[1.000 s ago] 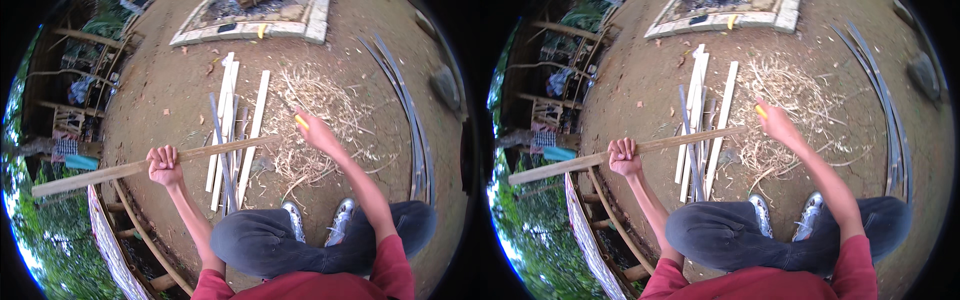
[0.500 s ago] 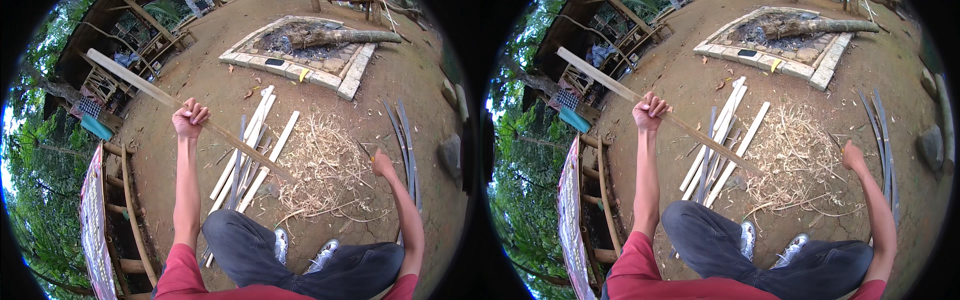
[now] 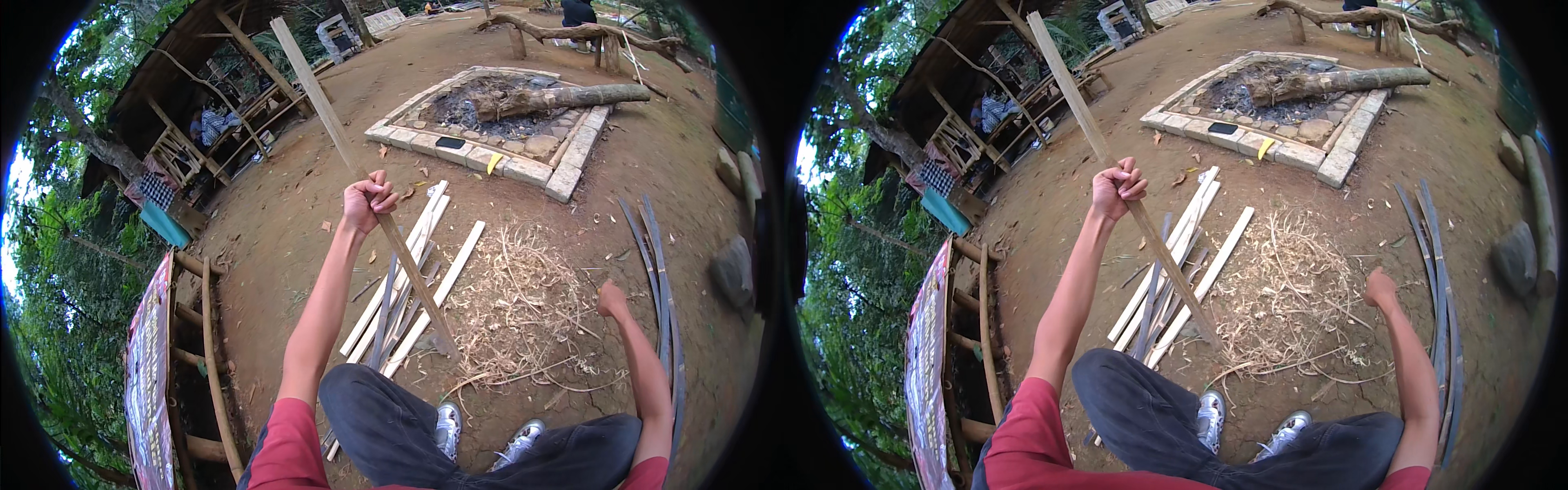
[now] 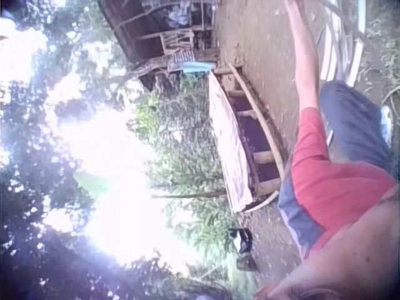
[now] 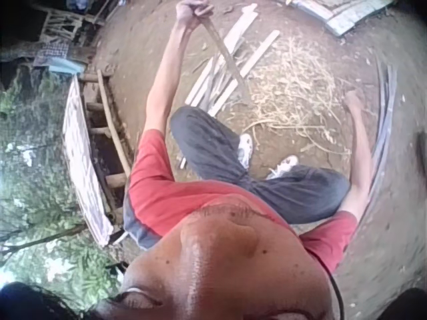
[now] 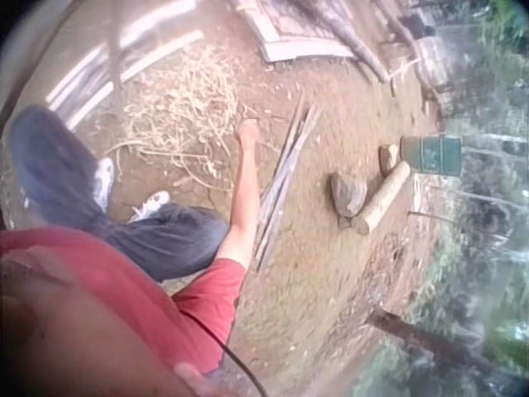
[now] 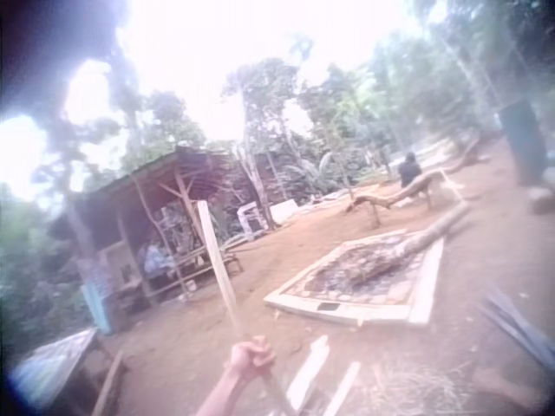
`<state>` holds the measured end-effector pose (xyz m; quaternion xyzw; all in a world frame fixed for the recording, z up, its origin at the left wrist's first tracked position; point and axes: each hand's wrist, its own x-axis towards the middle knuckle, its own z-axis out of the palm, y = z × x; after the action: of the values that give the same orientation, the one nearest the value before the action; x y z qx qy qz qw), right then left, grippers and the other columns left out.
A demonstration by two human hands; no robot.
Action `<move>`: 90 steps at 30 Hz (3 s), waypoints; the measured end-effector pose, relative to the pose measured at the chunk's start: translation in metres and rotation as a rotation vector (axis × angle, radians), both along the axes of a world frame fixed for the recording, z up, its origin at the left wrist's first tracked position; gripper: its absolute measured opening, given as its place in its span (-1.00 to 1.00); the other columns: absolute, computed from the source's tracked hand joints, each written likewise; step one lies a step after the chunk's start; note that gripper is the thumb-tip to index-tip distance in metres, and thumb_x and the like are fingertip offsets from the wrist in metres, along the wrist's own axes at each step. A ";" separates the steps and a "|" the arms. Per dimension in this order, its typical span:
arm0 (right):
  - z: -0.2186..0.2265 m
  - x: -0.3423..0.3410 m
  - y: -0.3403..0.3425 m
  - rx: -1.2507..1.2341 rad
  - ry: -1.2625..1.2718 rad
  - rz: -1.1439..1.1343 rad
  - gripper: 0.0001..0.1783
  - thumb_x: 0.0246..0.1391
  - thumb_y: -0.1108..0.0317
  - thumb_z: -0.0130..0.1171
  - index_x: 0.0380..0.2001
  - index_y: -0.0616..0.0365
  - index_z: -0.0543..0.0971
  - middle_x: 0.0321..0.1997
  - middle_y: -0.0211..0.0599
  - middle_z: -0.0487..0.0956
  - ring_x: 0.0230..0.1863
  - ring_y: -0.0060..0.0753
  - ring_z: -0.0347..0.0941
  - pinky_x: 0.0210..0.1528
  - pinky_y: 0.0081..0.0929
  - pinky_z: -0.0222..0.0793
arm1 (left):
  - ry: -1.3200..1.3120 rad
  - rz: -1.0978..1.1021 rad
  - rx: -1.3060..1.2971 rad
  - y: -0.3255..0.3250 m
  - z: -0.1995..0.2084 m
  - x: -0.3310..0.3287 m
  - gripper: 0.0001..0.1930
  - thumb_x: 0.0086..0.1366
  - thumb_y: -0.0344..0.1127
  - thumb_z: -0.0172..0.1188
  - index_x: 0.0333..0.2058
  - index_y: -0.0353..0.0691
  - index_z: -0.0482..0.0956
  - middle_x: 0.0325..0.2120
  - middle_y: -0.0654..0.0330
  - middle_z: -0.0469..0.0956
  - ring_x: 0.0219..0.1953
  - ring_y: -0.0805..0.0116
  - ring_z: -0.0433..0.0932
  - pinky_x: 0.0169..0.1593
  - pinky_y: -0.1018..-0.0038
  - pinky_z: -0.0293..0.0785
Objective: The person whittles and shapes a long strip of wood using a small knife, shaving off thin layers into a pile on the ground.
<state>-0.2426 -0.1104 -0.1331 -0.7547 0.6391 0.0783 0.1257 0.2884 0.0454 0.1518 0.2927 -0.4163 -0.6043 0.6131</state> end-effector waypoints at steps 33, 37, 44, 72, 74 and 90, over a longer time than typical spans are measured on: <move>0.118 0.163 0.135 0.913 -1.725 -0.051 -0.45 0.04 0.25 0.38 -0.10 0.05 0.21 -0.22 -0.23 0.51 -0.29 -0.39 0.56 -0.32 -0.50 0.57 | 0.368 -0.113 -0.160 -0.060 -0.048 -0.093 -0.55 0.34 0.14 -0.12 -0.54 -0.10 0.23 -0.87 0.43 0.02 -0.83 0.61 0.03 -0.72 0.64 -0.04; 0.112 0.161 0.121 0.950 -1.766 -0.334 -0.44 0.03 0.27 0.39 -0.10 0.05 0.20 -0.20 -0.22 0.50 -0.32 -0.43 0.54 -0.29 -0.48 0.60 | 0.393 -0.051 -0.185 -0.067 -0.051 -0.092 -0.57 0.34 0.11 -0.10 -0.55 -0.10 0.24 -0.87 0.43 0.02 -0.83 0.61 0.04 -0.73 0.64 -0.06; 0.120 0.166 0.126 0.804 -1.700 -0.214 -0.44 -0.04 0.49 0.40 -0.17 0.06 0.19 -0.22 -0.23 0.51 -0.25 -0.40 0.56 -0.24 -0.50 0.60 | 0.443 0.102 -0.176 -0.068 -0.061 -0.074 -0.63 0.29 0.05 -0.05 -0.55 -0.10 0.29 -0.87 0.41 0.03 -0.83 0.59 0.02 -0.73 0.61 -0.08; 0.099 0.072 0.111 0.463 -1.358 -0.350 -0.29 -0.24 0.53 0.49 -0.08 0.17 0.23 -0.30 -0.33 0.45 -0.27 -0.42 0.51 -0.20 -0.49 0.42 | -0.083 0.090 0.364 -0.052 -0.138 -0.081 -0.83 0.40 -0.26 -0.04 -0.15 -0.21 0.31 0.00 -0.13 0.44 0.02 -0.07 0.51 0.03 -0.11 0.55; 0.104 0.051 0.136 0.372 -1.387 -0.392 -0.29 -0.23 0.57 0.47 -0.07 0.18 0.22 -0.29 -0.23 0.52 -0.25 -0.38 0.55 -0.18 -0.48 0.45 | -0.156 0.042 0.381 -0.057 -0.140 -0.102 -0.79 0.39 -0.28 0.00 -0.11 -0.27 0.31 0.01 -0.14 0.41 -0.01 -0.05 0.53 -0.08 -0.01 0.65; 0.015 -0.059 0.286 0.371 -1.480 -0.796 -0.40 -0.13 0.59 0.42 -0.08 0.14 0.27 -0.26 -0.14 0.64 -0.32 -0.55 0.52 -0.30 -0.60 0.36 | -0.322 -0.484 0.471 -0.057 -0.196 -0.245 -0.64 0.41 -0.31 0.00 0.10 -0.34 0.28 -0.01 -0.16 0.48 -0.13 0.03 0.62 -0.18 0.20 0.71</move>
<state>-0.3020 0.1757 -0.1179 -0.2987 0.5866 -0.3805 0.6495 0.0436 -0.0111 -0.0440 0.4101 -0.4140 -0.7573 0.2948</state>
